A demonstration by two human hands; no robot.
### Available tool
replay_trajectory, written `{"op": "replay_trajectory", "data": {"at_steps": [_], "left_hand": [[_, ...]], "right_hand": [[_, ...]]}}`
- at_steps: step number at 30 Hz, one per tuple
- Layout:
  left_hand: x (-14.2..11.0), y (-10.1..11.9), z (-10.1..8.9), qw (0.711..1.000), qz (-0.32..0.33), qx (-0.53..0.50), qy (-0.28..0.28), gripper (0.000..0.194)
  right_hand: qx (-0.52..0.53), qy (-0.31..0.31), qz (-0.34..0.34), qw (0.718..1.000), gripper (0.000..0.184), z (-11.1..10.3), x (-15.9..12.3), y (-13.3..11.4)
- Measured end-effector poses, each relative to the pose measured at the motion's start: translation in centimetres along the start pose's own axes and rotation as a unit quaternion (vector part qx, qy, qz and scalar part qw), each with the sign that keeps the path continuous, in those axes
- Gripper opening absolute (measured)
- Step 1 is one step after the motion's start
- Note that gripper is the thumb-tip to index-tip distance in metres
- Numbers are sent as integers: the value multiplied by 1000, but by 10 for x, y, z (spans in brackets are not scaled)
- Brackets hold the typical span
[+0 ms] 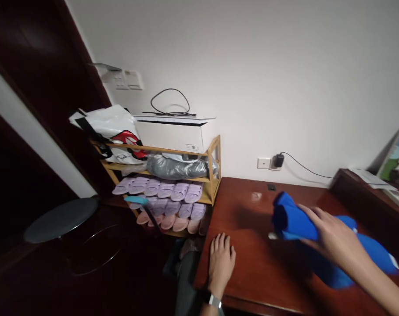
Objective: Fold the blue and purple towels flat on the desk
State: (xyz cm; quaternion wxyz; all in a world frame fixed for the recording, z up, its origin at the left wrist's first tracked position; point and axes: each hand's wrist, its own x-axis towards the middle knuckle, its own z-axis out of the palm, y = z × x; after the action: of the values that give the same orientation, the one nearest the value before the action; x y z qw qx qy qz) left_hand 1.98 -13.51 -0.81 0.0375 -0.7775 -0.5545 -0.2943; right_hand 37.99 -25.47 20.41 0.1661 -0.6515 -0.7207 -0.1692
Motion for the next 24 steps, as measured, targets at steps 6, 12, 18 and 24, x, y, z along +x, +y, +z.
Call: {"op": "replay_trajectory", "data": {"at_steps": [6,12,18,24], "left_hand": [[-12,-7,11,999,-10,-12,34,49],[-19,-19,28,1000,-25,-9,3,49],[-26,-31,57,1000,-19,3,-11,54],[-31,-56,90,992,56,50,105,51]], "right_hand": [[-47,-94,-1,994,91,110,247,-104],[41,-156,22,987,60,233,217,-136],[34,-142,63,987,52,282,129,-90],[39,-180,85,979,61,319,185,-40]]}}
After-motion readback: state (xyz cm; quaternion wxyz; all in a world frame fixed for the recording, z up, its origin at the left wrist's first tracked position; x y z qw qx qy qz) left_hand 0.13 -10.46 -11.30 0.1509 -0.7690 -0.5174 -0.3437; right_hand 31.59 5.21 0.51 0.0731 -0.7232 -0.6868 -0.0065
